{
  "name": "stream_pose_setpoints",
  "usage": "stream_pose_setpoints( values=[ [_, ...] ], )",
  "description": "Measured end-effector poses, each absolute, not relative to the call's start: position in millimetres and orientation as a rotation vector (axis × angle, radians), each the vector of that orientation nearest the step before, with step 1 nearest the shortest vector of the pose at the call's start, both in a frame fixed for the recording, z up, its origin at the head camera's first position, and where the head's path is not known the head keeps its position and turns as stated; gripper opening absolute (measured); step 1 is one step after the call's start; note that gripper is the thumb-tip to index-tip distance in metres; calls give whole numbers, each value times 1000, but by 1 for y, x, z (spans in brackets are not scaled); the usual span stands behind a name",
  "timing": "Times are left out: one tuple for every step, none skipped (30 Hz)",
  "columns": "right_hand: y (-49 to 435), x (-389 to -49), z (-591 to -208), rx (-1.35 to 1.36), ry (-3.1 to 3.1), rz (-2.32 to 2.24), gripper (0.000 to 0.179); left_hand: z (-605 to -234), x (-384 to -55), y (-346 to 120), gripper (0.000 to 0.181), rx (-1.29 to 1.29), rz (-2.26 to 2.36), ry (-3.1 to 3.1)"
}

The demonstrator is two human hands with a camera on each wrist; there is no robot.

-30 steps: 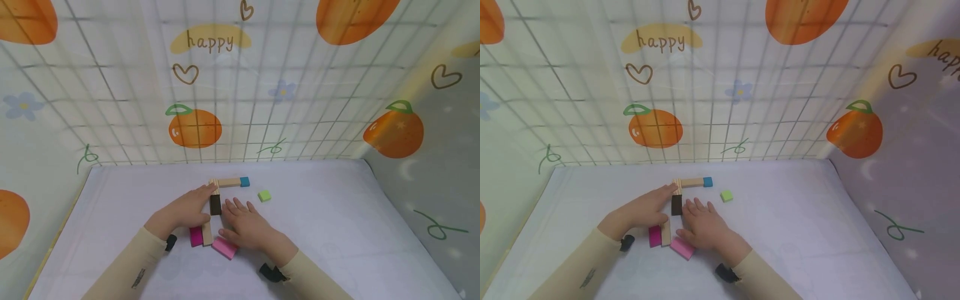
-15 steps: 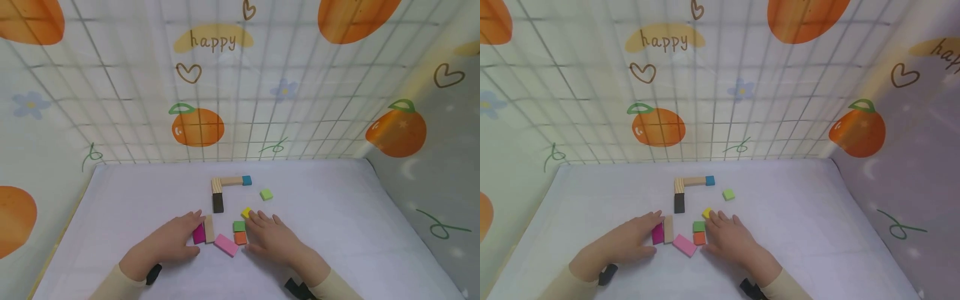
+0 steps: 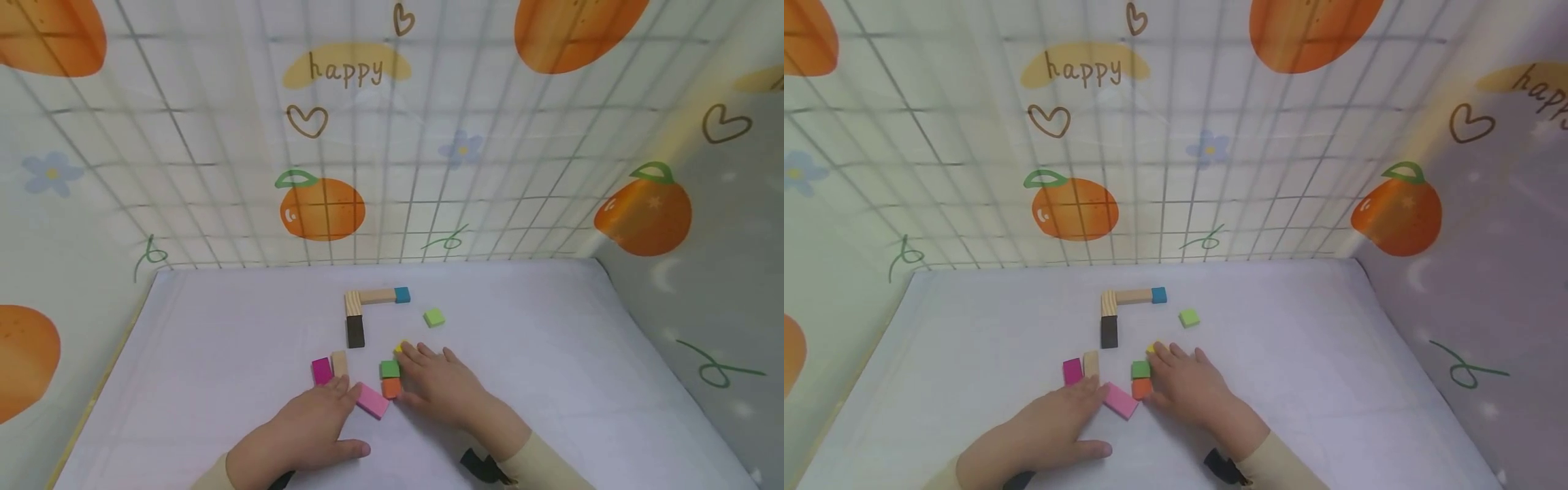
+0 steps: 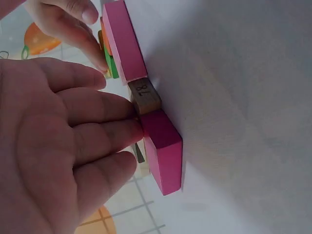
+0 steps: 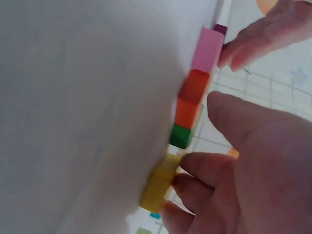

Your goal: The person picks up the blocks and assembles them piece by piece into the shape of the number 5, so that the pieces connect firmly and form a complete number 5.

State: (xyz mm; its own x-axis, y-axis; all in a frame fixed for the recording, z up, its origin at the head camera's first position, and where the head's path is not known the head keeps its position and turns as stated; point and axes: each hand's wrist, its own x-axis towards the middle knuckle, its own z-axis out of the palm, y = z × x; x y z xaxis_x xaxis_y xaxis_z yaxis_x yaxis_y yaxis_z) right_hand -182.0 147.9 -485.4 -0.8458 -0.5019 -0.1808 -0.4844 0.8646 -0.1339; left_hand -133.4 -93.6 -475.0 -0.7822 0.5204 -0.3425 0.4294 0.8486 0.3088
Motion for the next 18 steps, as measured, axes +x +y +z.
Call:
stream_pose_setpoints(
  values=[
    [149,-181,-485,-748,2826,-122,67,-476,-134,-93,91,697,292,2600],
    [151,-180,-484,-738,2822,-126,65,-477,-134,-92,90,696,288,2597],
    [152,-179,-483,-733,2821,-129,64,-477,-135,-92,90,695,284,2598],
    [154,-178,-481,-731,2820,-133,63,-477,-135,-92,90,694,285,2599],
    [155,-178,-480,-735,2820,-139,62,-478,-135,-92,89,698,286,2600],
    [156,-177,-478,-748,2822,-136,62,-477,-135,-91,89,704,293,2598],
    [156,-178,-477,-759,2823,-130,61,-477,-134,-91,89,711,304,2591],
    [156,-177,-474,-771,2825,-122,61,-476,-134,-90,88,721,322,2577],
    [156,-178,-472,-783,2828,-117,60,-476,-134,-90,87,735,345,2561],
    [155,-178,-471,-793,2831,-111,60,-476,-134,-89,86,750,372,2539],
    [154,-178,-469,-800,2835,-107,59,-477,-134,-88,85,771,396,2515],
    [153,-177,-467,-803,2837,-106,58,-477,-135,-86,83,790,419,2495],
    [152,-177,-466,-805,2835,-111,58,-478,-136,-85,82,811,435,2477],
    [150,-177,-465,-814,2831,-123,56,-479,-137,-83,81,835,447,2462],
    [149,-177,-464,-830,2824,-131,55,-480,-138,-82,80,857,454,2449],
    [147,-177,-464,-849,2815,-146,53,-481,-140,-80,80,885,456,2441],
    [145,-177,-465,-870,2800,-169,50,-481,-142,-79,80,916,461,2433],
    [144,-177,-466,-893,2786,-192,48,-482,-145,-77,80,945,466,2425]
  ],
)
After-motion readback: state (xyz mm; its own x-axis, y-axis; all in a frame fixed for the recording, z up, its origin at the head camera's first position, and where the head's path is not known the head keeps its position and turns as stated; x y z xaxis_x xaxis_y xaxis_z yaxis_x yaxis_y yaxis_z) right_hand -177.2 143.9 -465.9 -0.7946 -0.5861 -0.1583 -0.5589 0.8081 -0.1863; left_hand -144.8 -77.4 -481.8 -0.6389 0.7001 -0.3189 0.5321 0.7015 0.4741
